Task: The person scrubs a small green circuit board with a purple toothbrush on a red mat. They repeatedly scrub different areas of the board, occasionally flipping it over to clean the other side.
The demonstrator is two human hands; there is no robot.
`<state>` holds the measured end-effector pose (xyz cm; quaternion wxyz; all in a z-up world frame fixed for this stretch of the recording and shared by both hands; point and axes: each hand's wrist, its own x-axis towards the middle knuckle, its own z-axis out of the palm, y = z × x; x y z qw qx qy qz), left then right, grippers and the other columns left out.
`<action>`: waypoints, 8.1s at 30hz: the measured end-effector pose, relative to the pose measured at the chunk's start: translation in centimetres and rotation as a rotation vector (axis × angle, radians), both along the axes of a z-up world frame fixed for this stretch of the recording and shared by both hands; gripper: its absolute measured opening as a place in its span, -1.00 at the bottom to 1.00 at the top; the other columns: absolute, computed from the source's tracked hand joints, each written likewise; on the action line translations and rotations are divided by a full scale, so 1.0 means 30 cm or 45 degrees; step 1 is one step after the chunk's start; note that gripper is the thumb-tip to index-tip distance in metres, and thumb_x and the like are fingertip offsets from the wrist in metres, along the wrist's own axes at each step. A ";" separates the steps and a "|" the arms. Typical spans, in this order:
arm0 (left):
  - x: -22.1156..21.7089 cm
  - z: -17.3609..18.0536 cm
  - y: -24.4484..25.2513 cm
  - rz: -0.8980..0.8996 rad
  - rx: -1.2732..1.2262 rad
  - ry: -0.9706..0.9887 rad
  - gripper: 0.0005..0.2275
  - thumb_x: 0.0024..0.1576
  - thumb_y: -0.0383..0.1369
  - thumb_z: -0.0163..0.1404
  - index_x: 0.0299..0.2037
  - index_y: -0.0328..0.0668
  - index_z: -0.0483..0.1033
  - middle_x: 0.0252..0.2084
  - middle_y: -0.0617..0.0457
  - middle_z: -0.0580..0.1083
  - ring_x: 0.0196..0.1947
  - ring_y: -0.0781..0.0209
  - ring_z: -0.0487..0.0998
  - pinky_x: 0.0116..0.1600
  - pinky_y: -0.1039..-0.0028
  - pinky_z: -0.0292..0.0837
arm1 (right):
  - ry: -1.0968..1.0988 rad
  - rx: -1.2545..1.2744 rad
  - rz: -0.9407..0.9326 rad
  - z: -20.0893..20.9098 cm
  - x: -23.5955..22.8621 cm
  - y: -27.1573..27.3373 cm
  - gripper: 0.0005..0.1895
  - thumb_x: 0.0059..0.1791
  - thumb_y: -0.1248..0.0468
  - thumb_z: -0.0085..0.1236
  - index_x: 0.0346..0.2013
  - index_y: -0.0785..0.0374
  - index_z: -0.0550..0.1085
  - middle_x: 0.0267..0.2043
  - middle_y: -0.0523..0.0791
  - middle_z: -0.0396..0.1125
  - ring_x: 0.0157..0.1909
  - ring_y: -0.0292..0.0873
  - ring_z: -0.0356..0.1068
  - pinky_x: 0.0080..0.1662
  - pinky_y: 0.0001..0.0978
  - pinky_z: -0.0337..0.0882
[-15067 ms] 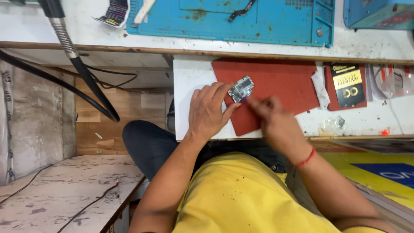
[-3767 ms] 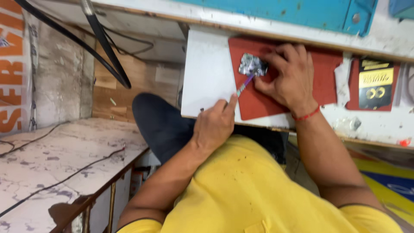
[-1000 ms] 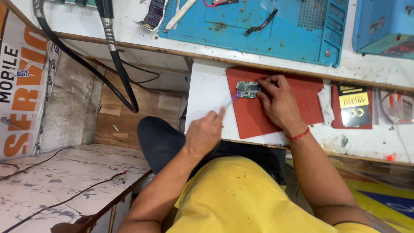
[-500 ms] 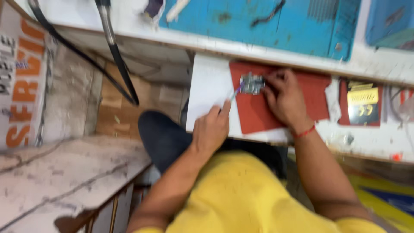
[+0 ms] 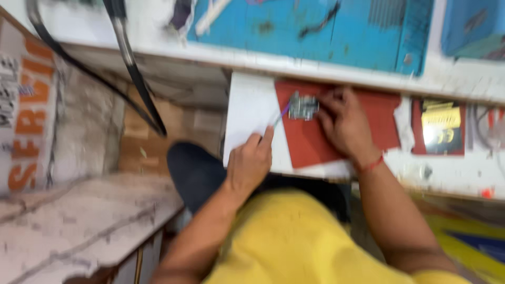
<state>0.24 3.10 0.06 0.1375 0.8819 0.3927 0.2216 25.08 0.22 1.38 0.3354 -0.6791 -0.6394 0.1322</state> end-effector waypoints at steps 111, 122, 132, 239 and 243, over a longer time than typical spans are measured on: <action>0.124 -0.011 0.203 -0.197 -0.280 -0.472 -0.45 -0.11 -0.35 0.36 0.10 -0.27 0.45 -0.10 -0.08 0.47 -0.07 -0.13 0.45 0.09 0.17 0.36 | -0.384 -0.452 0.060 0.070 -0.120 -0.075 -0.30 -0.06 0.49 -0.15 0.41 0.15 0.34 0.00 0.10 0.32 -0.33 0.23 0.43 -0.26 0.04 0.47; 0.113 -0.029 0.200 -0.210 -0.313 -0.544 -0.51 -0.03 -0.39 0.32 0.10 -0.27 0.45 -0.03 -0.09 0.49 -0.01 -0.14 0.47 0.14 0.17 0.38 | -0.309 -0.306 -0.065 0.078 -0.097 -0.058 -0.36 -0.03 0.52 -0.08 0.33 0.09 0.42 0.00 0.11 0.34 -0.20 0.25 0.44 -0.16 0.02 0.47; 0.111 -0.013 0.188 -0.171 -0.297 -0.494 -0.53 -0.03 -0.39 0.33 0.08 -0.24 0.47 -0.03 -0.06 0.50 -0.04 -0.11 0.47 0.11 0.20 0.39 | -0.249 -0.325 -0.012 0.062 -0.157 -0.076 -0.40 -0.01 0.53 -0.06 0.32 0.15 0.44 -0.04 0.11 0.34 -0.22 0.22 0.43 -0.18 0.01 0.46; 0.137 0.027 0.178 -0.126 -0.103 -0.290 -0.55 -0.05 -0.18 0.31 -0.01 -0.21 0.54 -0.19 0.01 0.43 -0.25 0.03 0.51 -0.19 0.22 0.37 | -0.187 -0.251 0.039 0.088 -0.113 -0.128 -0.35 -0.13 0.55 -0.04 0.25 0.19 0.47 -0.04 0.12 0.33 -0.17 0.21 0.43 -0.16 -0.02 0.48; 0.147 0.055 0.197 -0.127 -0.179 -0.202 -0.57 -0.09 -0.18 0.30 -0.07 -0.23 0.53 -0.20 -0.01 0.43 -0.26 0.01 0.50 -0.19 0.21 0.38 | -0.168 -0.328 -0.061 0.094 -0.132 -0.132 -0.38 -0.08 0.57 -0.06 0.26 0.17 0.47 -0.05 0.11 0.33 -0.16 0.19 0.43 -0.15 -0.02 0.47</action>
